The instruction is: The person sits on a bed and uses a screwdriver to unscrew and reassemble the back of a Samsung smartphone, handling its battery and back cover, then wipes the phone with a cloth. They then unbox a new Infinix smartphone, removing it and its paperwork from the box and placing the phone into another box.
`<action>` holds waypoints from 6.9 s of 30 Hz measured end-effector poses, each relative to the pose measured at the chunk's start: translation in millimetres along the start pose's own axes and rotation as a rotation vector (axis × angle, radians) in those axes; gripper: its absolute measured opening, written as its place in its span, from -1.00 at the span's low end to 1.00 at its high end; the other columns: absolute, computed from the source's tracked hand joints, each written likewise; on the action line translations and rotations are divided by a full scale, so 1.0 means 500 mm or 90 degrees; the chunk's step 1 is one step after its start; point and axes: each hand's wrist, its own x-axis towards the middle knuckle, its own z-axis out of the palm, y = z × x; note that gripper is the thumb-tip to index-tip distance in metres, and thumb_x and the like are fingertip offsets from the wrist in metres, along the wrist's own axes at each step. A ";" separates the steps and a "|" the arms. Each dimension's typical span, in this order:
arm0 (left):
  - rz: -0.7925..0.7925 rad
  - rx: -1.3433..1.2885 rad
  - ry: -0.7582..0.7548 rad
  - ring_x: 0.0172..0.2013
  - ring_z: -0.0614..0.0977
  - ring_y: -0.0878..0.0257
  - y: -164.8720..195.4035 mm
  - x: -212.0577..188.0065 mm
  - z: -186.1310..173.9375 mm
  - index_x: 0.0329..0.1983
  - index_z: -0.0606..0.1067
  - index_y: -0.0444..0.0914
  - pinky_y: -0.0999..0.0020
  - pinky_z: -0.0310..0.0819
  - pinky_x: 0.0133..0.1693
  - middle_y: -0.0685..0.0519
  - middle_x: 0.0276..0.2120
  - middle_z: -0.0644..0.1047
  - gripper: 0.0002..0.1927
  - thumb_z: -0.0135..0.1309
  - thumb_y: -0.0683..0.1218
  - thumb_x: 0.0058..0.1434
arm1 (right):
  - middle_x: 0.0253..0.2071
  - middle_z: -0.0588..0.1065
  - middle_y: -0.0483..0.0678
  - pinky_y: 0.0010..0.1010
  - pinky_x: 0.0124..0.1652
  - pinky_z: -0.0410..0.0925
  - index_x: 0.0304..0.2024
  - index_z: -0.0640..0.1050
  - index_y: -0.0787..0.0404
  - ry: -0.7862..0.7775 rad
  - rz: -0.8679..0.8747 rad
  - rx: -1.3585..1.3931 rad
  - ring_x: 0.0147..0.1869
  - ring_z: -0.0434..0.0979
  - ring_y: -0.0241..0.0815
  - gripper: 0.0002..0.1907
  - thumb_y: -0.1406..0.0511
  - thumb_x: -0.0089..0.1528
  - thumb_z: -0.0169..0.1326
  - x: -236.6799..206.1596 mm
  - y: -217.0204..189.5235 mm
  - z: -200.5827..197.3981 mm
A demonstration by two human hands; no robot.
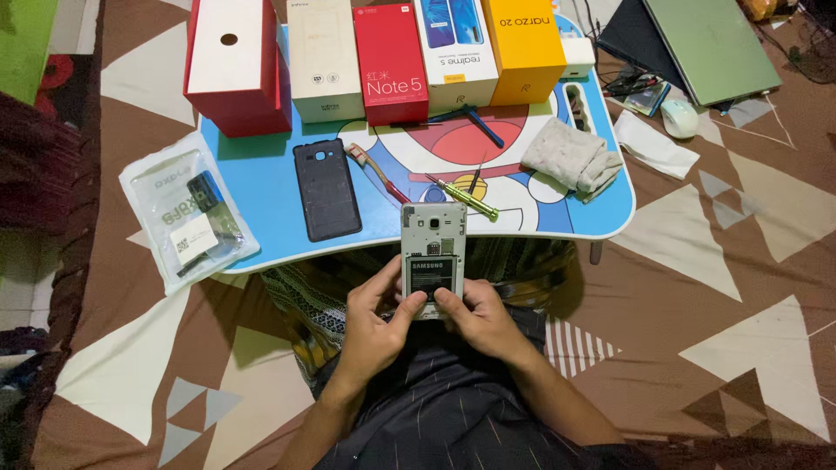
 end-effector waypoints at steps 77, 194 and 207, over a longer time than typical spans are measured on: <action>0.147 -0.487 0.093 0.05 0.61 0.05 0.017 0.053 -0.118 0.36 0.27 -0.42 0.14 0.56 0.06 -0.25 0.17 0.47 -0.07 -0.49 0.46 0.39 | -0.34 0.55 0.02 -0.42 -0.39 0.47 -0.02 0.43 0.32 0.258 -0.151 0.145 -0.38 0.56 -0.22 -0.85 0.39 0.37 -0.02 0.071 -0.176 0.070; 0.210 -0.087 -0.150 0.13 0.68 -0.01 0.044 0.027 0.035 -0.02 0.59 -0.35 -0.15 0.23 0.43 -0.10 -0.02 0.67 -0.63 -0.13 0.00 0.50 | -0.40 0.48 -0.06 -0.26 -0.18 0.30 -0.23 0.56 0.25 -0.018 -0.323 -0.236 -0.27 0.45 -0.11 -0.74 0.21 0.44 0.00 0.003 -0.022 -0.047; 0.002 -0.220 -0.271 0.26 0.54 0.11 0.062 0.027 0.024 0.35 0.37 -0.45 0.22 0.36 0.31 -0.19 0.31 0.47 -0.48 -0.18 -0.03 0.46 | -0.56 0.38 -0.14 -0.40 -0.41 0.23 -0.33 0.54 0.28 0.003 -0.224 -0.092 -0.51 0.35 -0.30 -0.64 0.20 0.47 -0.08 0.014 -0.018 -0.047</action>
